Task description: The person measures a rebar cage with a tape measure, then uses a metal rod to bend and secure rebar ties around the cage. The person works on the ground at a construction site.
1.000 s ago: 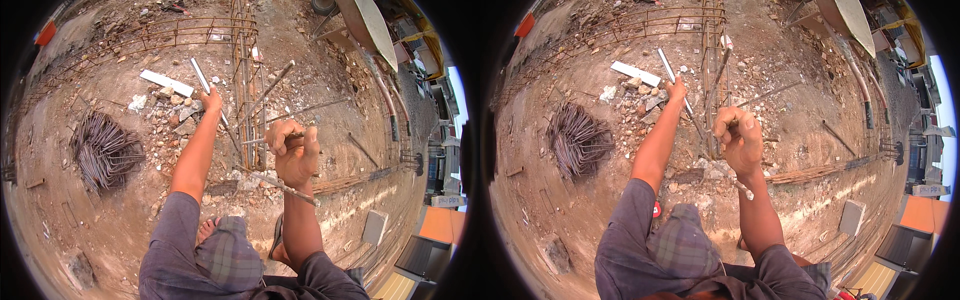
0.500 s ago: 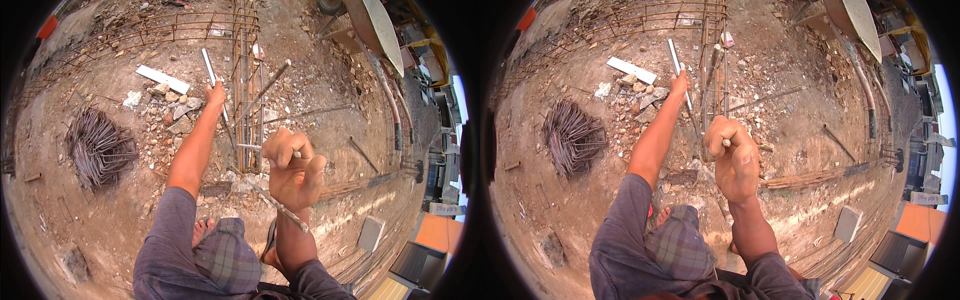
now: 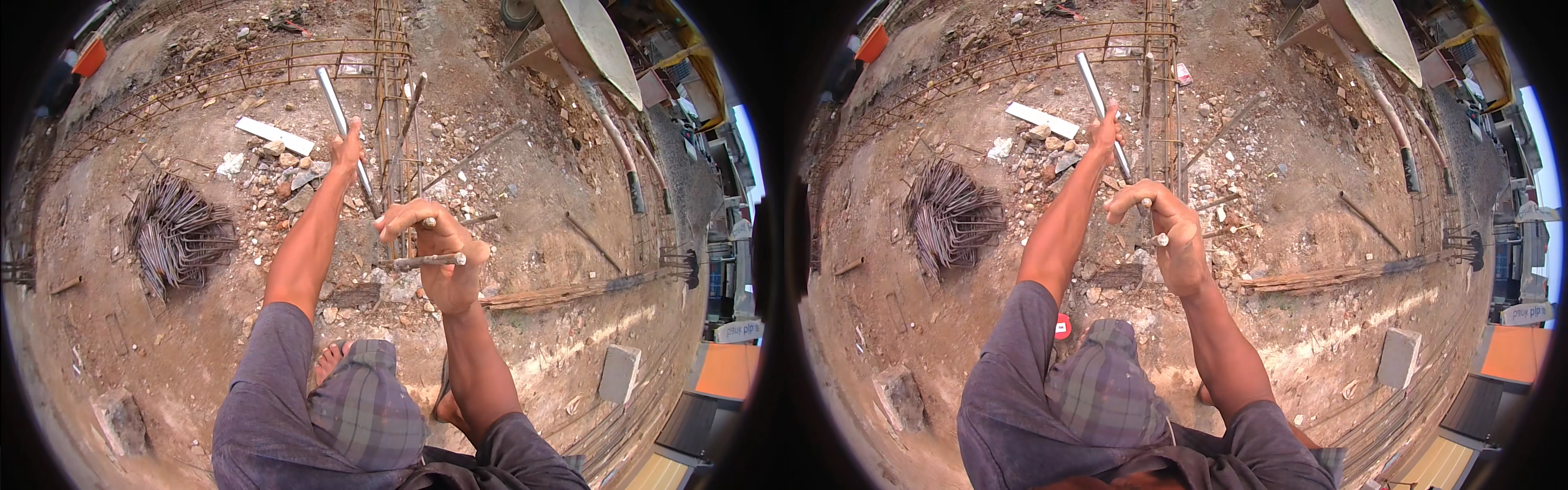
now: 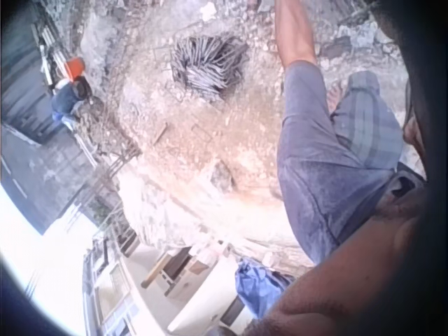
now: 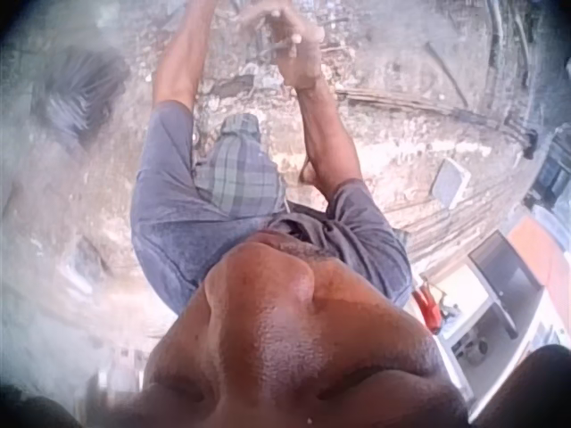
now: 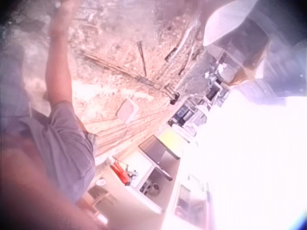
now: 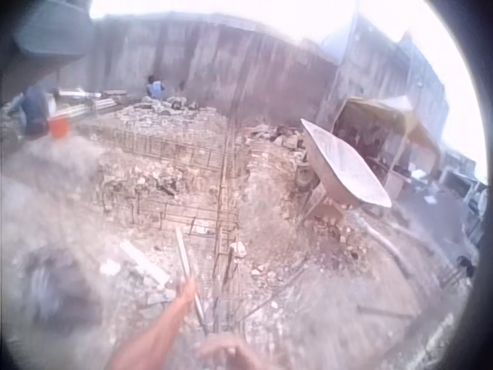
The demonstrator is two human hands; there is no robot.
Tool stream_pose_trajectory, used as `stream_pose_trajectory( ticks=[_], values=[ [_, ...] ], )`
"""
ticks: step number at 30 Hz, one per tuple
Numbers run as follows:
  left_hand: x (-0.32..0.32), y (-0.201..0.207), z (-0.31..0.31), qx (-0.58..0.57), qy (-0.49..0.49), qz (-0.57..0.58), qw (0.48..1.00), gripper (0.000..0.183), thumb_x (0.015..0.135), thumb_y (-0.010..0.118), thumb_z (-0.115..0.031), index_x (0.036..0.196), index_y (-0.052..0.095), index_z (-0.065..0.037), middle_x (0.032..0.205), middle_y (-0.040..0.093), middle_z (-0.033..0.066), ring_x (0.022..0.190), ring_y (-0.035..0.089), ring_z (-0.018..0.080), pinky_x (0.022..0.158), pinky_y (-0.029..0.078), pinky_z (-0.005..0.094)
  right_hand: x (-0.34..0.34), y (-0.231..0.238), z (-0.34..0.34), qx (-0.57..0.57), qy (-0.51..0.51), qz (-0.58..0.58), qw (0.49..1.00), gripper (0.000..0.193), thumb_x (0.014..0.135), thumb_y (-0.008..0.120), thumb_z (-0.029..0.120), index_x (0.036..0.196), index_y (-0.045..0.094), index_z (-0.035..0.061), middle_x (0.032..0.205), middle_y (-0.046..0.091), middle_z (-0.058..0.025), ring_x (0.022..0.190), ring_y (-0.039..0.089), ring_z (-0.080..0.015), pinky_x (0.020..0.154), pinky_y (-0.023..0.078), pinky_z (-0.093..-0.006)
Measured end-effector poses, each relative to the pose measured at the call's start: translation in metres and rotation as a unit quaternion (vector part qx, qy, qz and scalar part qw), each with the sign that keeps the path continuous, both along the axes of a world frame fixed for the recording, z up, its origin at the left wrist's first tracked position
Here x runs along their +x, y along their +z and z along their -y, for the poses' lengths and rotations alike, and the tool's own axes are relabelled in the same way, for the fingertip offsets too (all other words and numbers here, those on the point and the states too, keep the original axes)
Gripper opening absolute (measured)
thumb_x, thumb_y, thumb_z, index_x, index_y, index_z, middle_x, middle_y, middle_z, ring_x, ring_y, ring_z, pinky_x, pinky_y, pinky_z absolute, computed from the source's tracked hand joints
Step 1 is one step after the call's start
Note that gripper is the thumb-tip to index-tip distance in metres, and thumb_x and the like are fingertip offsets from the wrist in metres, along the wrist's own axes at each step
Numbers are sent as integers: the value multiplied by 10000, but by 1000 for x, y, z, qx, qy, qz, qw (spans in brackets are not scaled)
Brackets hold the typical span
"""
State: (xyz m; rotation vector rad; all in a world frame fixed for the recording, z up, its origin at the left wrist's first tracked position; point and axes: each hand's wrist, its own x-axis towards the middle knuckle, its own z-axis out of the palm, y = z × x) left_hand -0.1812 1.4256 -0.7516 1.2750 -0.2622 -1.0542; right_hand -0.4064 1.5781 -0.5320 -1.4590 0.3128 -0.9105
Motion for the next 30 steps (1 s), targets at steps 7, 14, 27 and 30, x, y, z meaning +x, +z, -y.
stream_pose_trajectory(
  ticks=[7, 14, 27, 30],
  values=[
    [-9, 9, 2, -23, -47, -6, 999, 526, 918, 730, -579, 850, 486, -118, 626, 455, -33, 475, 451, 94, 413, 412, 282, -27, 12, 5, -72, 88, -133, 985, 1361, 631, 277, 1075, 1481, 532, 43, 1512, 545, -161, 1520, 348, -367, 1233, 277, -543],
    [-17, 13, -6, -29, -43, -15, 999, 454, 918, 768, -451, 976, 513, -80, 662, 456, -35, 488, 446, 83, 419, 423, 280, -26, 7, -14, -76, 42, -76, 993, 1262, 750, 636, 885, 1583, 326, -11, 1654, 290, -237, 1564, 236, -381, 1251, 212, -536],
    [2, -1, 2, -7, -49, -3, 999, 568, 864, 824, -462, 995, 495, -18, 704, 519, 29, 498, 502, 109, 416, 457, 293, 10, -10, -52, -86, -317, -70, 942, 546, 937, 789, 344, 1313, 618, -12, 1291, 572, -160, 1190, 614, -250, 1014, 522, -373],
    [-6, 9, -2, 2, -44, -7, 999, 429, 879, 834, -370, 896, 503, -98, 603, 443, -52, 472, 470, 76, 423, 426, 273, 12, -7, -56, -26, -302, -42, 952, 323, 984, 735, 273, 1171, 667, 18, 1188, 653, -147, 1130, 640, -245, 1104, 460, -439]
  ],
)
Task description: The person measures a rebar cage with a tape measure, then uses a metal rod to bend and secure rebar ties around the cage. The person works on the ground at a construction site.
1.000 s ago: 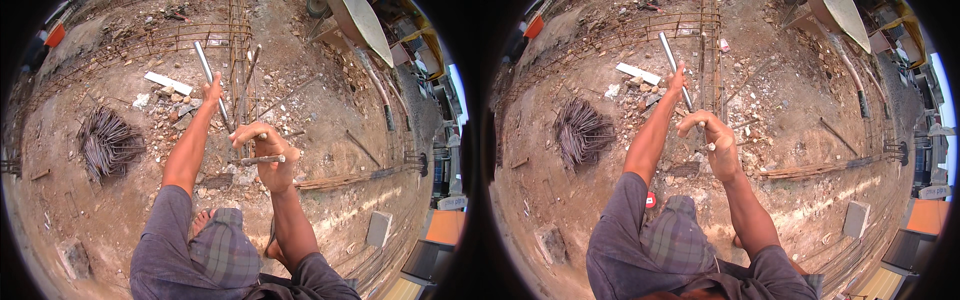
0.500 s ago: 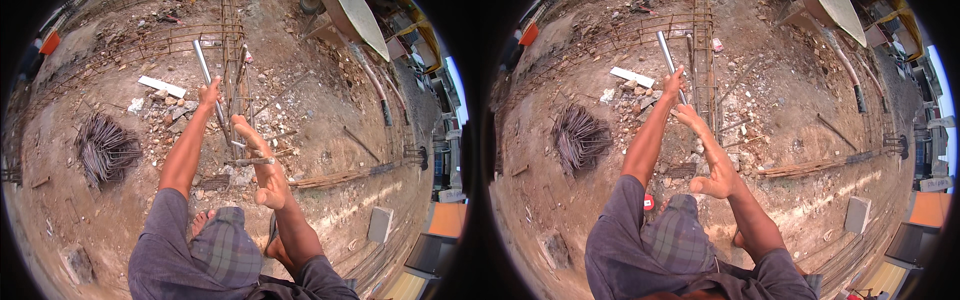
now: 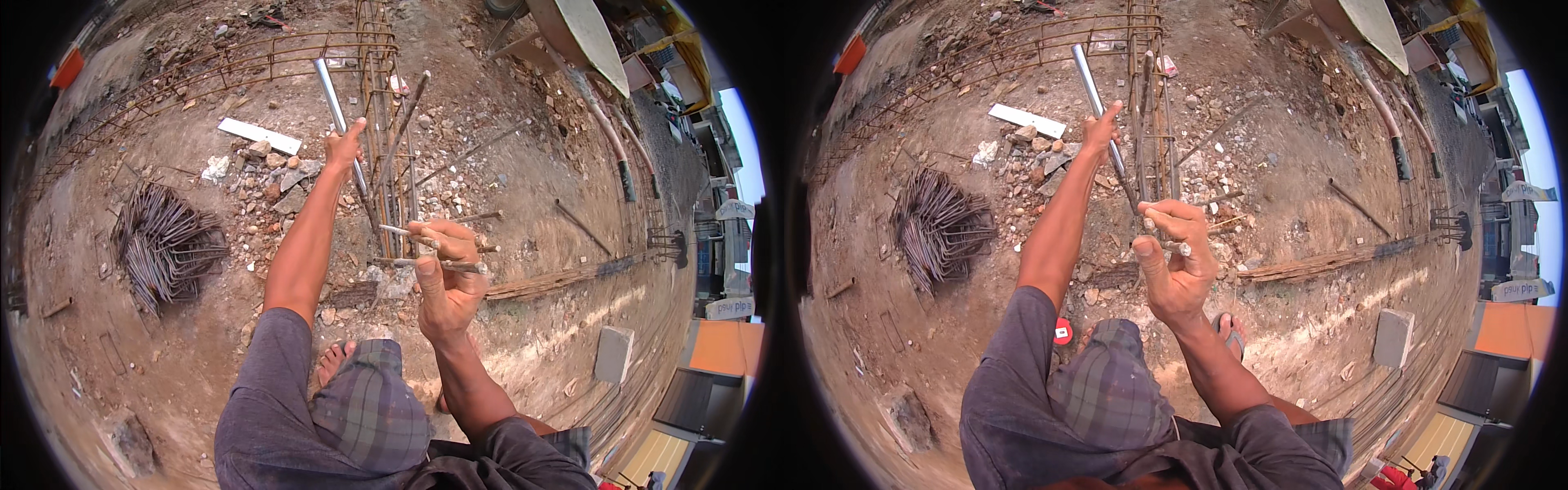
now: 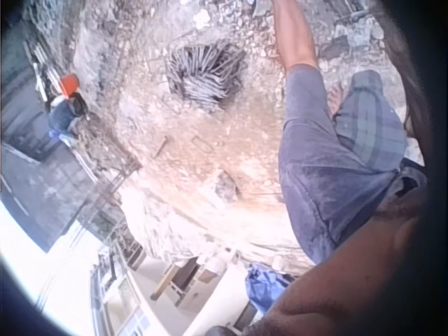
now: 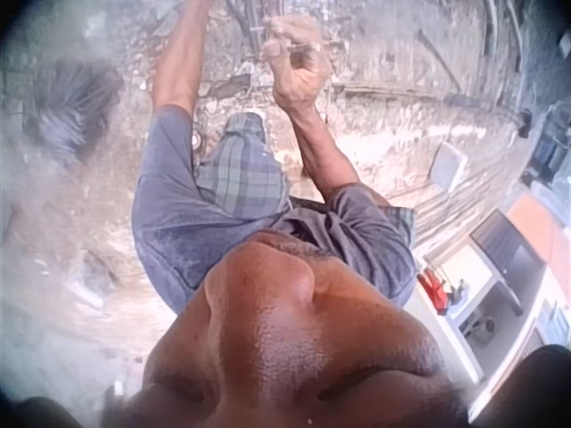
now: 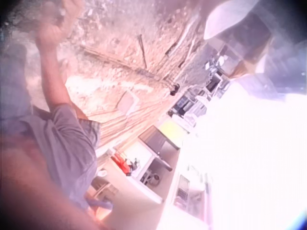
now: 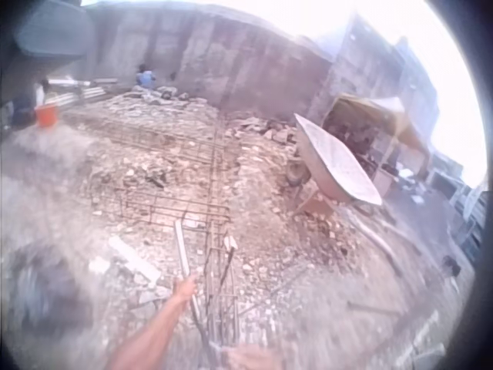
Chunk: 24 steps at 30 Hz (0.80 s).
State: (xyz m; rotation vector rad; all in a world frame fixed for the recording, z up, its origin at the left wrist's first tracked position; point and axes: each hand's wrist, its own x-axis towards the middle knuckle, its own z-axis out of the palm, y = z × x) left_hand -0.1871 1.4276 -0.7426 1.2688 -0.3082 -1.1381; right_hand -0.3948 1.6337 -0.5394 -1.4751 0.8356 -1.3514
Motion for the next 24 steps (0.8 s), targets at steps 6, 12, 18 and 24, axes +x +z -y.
stream_pose_trajectory(
  ticks=[6, 12, 18, 24],
  values=[
    [10, 2, -8, -15, -38, 16, 999, 409, 849, 855, -319, 863, 517, -88, 616, 477, -24, 474, 487, 97, 431, 450, 291, -10, -10, 4, -39, 65, 32, 997, 316, 968, 686, 345, 949, 710, 30, 931, 699, -96, 989, 674, -226, 1186, 316, -578],
    [7, -2, -20, -71, -44, 1, 996, 269, 847, 753, -117, 739, 507, -125, 616, 490, -26, 476, 486, 92, 439, 469, 306, -8, -20, 3, 15, 141, 83, 986, 541, 941, 502, 497, 920, 687, -11, 1128, 681, -227, 1185, 613, -381, 1185, 289, -586],
    [5, 0, -11, -52, -66, 19, 996, 259, 842, 753, -117, 726, 522, -117, 620, 494, -30, 486, 488, 90, 438, 466, 306, 0, 6, -7, 101, 12, 102, 990, 651, 864, 645, 431, 1336, 543, -5, 1504, 451, -231, 1446, 405, -328, 1214, 267, -469],
    [3, -10, -8, -29, -63, 6, 998, 228, 831, 759, -130, 761, 547, -86, 620, 505, -17, 488, 499, 99, 438, 469, 306, 11, 25, -28, -60, -189, 0, 980, 261, 959, 652, 52, 1184, 524, 16, 1151, 507, -121, 1053, 496, -171, 945, 423, -336]
  ],
)
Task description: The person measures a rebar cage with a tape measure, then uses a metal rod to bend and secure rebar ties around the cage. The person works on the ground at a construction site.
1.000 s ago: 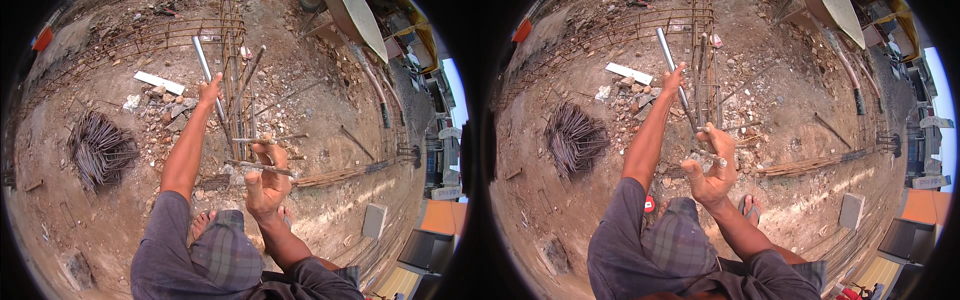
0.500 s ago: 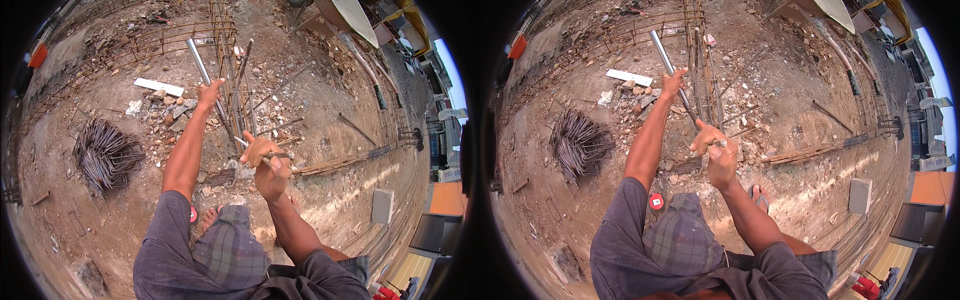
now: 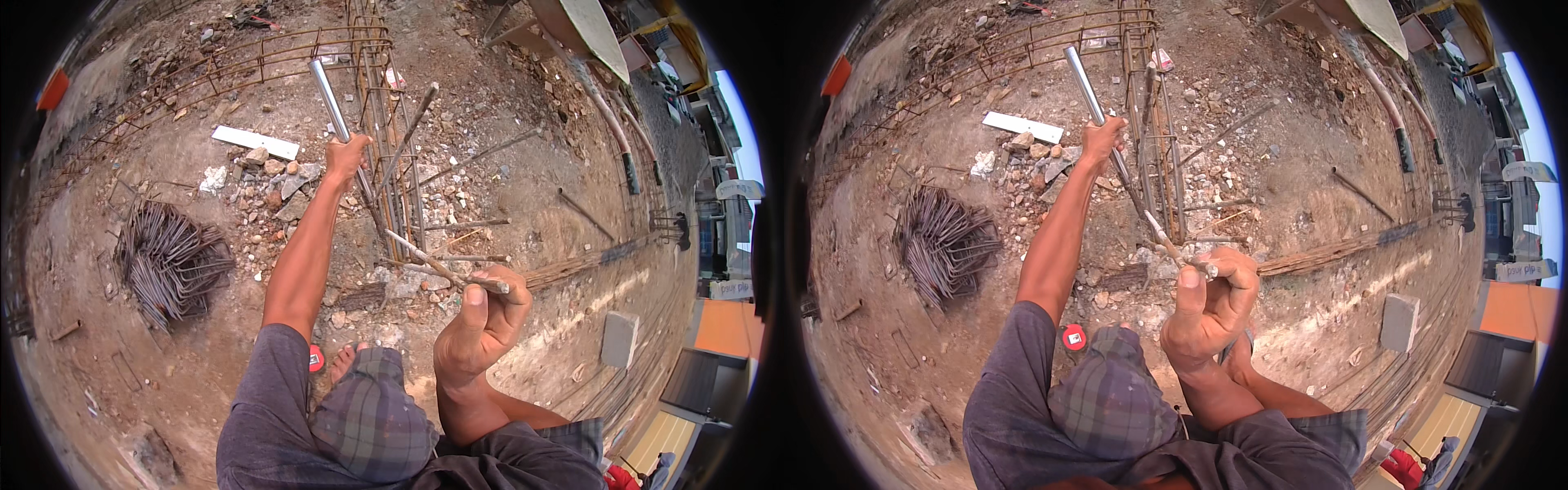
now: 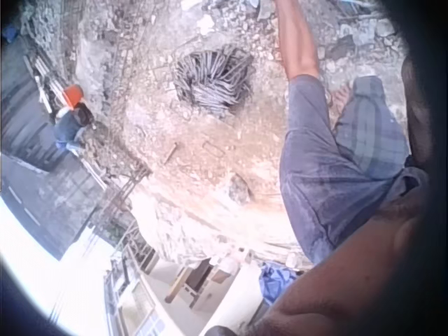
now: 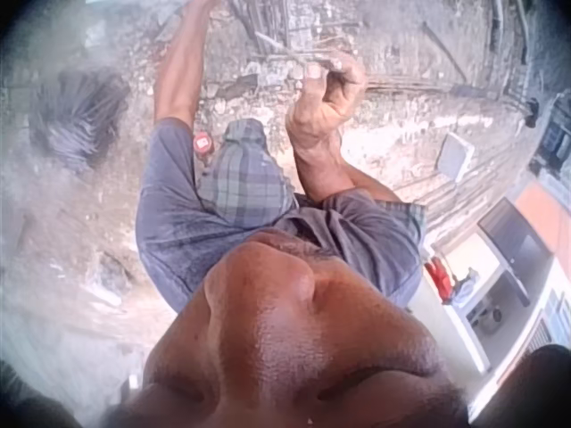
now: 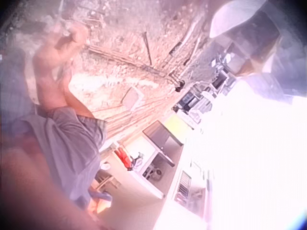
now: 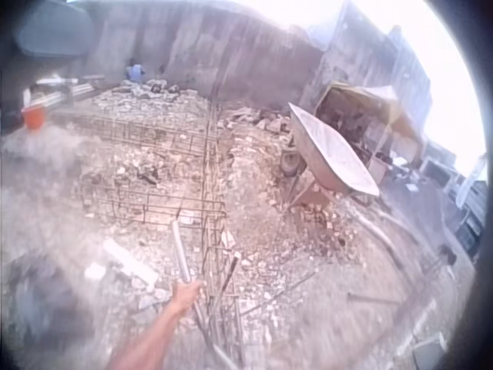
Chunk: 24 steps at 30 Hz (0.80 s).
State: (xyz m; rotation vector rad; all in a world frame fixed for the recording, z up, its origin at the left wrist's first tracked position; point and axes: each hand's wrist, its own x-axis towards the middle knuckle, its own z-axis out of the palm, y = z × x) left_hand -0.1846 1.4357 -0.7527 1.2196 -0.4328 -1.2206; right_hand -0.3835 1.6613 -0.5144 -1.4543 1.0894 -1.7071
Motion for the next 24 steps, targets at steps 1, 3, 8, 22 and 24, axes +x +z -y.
stream_pose_trajectory(
  ticks=[1, 3, 8, 22, 24],
  values=[
    [0, 0, 0, -2, -1, -1, 1000, 220, 830, 758, -134, 764, 554, -80, 621, 511, -14, 488, 501, 100, 438, 469, 304, 5, 2, -4, 4, -21, 6, 1000, 257, 963, 668, 67, 1171, 524, 19, 1133, 511, -115, 1037, 503, -172, 938, 426, -331],
    [0, -1, 0, -5, -1, -3, 1000, 208, 827, 755, -141, 770, 569, -68, 623, 522, -6, 488, 505, 103, 439, 470, 302, 11, 3, -12, 10, -63, 18, 998, 257, 972, 699, 98, 1145, 524, 24, 1098, 519, -103, 1004, 517, -173, 923, 434, -322],
    [-2, 10, -1, 19, -14, 11, 1000, 152, 845, 729, -122, 786, 601, -64, 627, 515, -16, 493, 488, 92, 459, 454, 292, 11, -8, 11, -20, -79, -46, 996, 282, 960, 771, 152, 1073, 538, 39, 1038, 559, -57, 882, 529, -122, 788, 458, -274],
    [-10, 19, -17, -22, 23, 7, 999, 164, 822, 690, -84, 708, 571, -75, 620, 534, 4, 465, 494, 108, 429, 458, 311, -18, -30, 24, 0, 252, 35, 967, 715, 954, 739, 463, 1383, 498, -55, 1286, 647, -215, 875, 678, -173, 820, 541, -325],
    [-6, 18, -11, -13, 2, -6, 1000, 163, 820, 692, -88, 710, 573, -78, 625, 537, 3, 470, 495, 103, 430, 463, 310, -14, -29, 18, 10, 185, 14, 983, 588, 1000, 704, 304, 1411, 469, -45, 1350, 564, -232, 1012, 648, -211, 919, 523, -372]
  ],
)
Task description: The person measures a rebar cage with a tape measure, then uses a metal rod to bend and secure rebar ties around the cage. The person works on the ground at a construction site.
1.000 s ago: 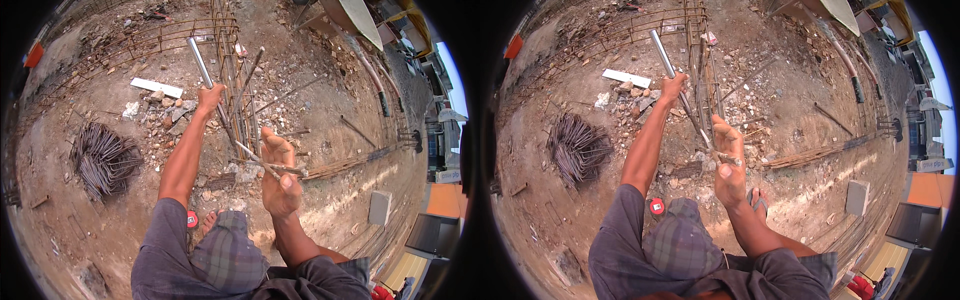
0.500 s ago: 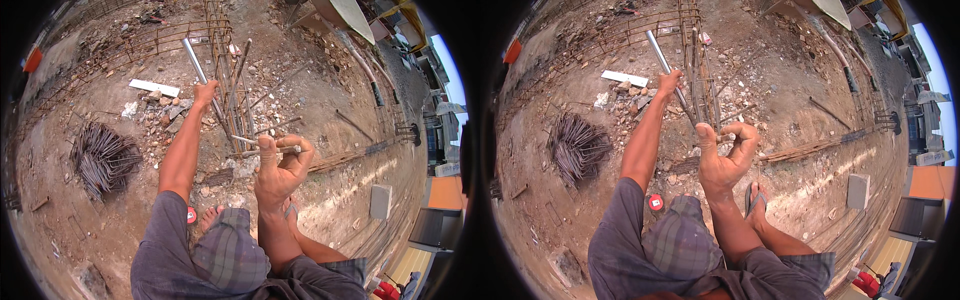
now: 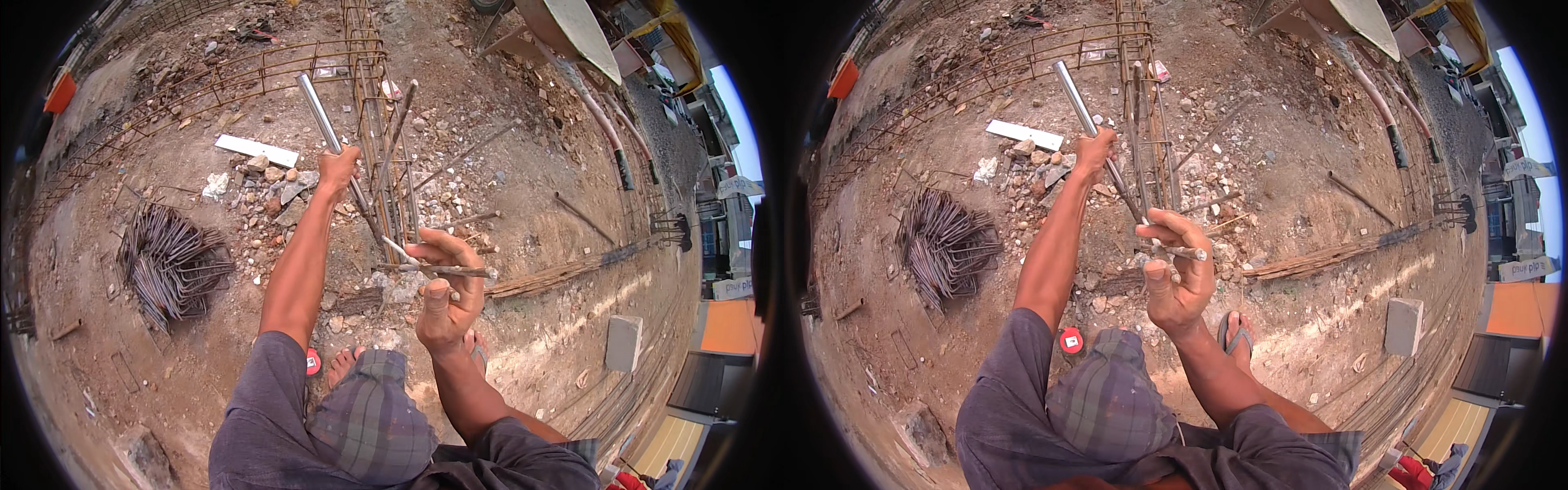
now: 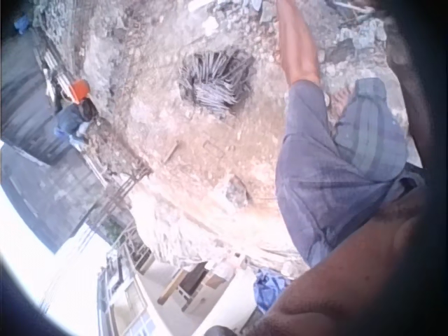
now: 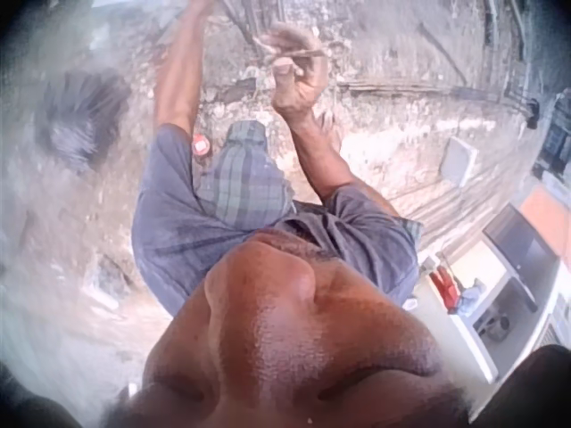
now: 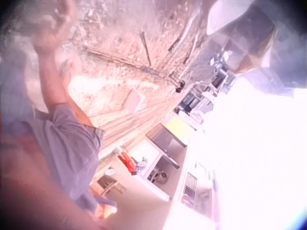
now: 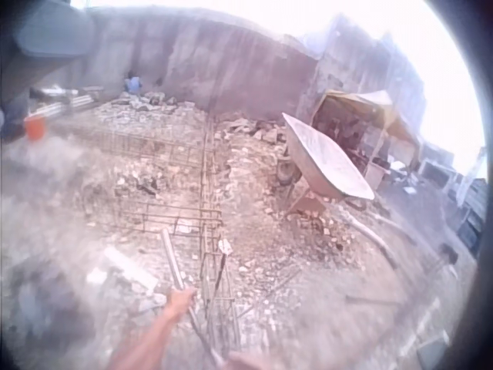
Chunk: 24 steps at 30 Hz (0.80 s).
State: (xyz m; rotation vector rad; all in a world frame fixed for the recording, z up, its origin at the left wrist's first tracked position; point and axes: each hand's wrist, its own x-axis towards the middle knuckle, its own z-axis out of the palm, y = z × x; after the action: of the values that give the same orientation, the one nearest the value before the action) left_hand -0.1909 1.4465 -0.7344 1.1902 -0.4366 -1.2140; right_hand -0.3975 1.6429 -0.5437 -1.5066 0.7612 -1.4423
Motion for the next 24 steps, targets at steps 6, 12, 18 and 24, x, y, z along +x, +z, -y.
stream_pose_trajectory(
  ticks=[6, 12, 18, 24],
  values=[
    [9, -19, 4, 11, -13, -16, 1000, 132, 824, 708, -110, 777, 595, -61, 668, 578, 25, 495, 519, 107, 450, 492, 303, -6, -7, -39, -105, -229, -112, 961, 402, 960, 665, -13, 1326, 499, -17, 1257, 538, -199, 1102, 571, -241, 937, 498, -359],
    [9, -13, 10, 18, -4, 3, 1000, 148, 838, 710, -115, 793, 601, -25, 693, 628, 62, 501, 534, 110, 447, 480, 306, 0, 4, -26, -92, -187, -96, 973, 359, 969, 675, 10, 1277, 492, -19, 1255, 543, -179, 1127, 570, -231, 990, 485, -350],
    [10, -9, 7, 22, 3, 4, 1000, 150, 841, 708, -114, 760, 612, -33, 648, 551, 9, 491, 514, 101, 445, 472, 294, -1, 27, -12, -3, -101, -19, 995, 336, 999, 710, 225, 1185, 580, -23, 1181, 573, -145, 1109, 578, -223, 1000, 463, -380],
    [13, -12, 9, 16, 1, 0, 1000, 154, 858, 697, -104, 765, 591, -42, 657, 548, 13, 496, 513, 107, 452, 468, 296, -6, 11, 3, -46, -84, -94, 991, 339, 1043, 635, 336, 1010, 672, 0, 978, 645, -124, 946, 605, -223, 863, 480, -356]
  ],
)
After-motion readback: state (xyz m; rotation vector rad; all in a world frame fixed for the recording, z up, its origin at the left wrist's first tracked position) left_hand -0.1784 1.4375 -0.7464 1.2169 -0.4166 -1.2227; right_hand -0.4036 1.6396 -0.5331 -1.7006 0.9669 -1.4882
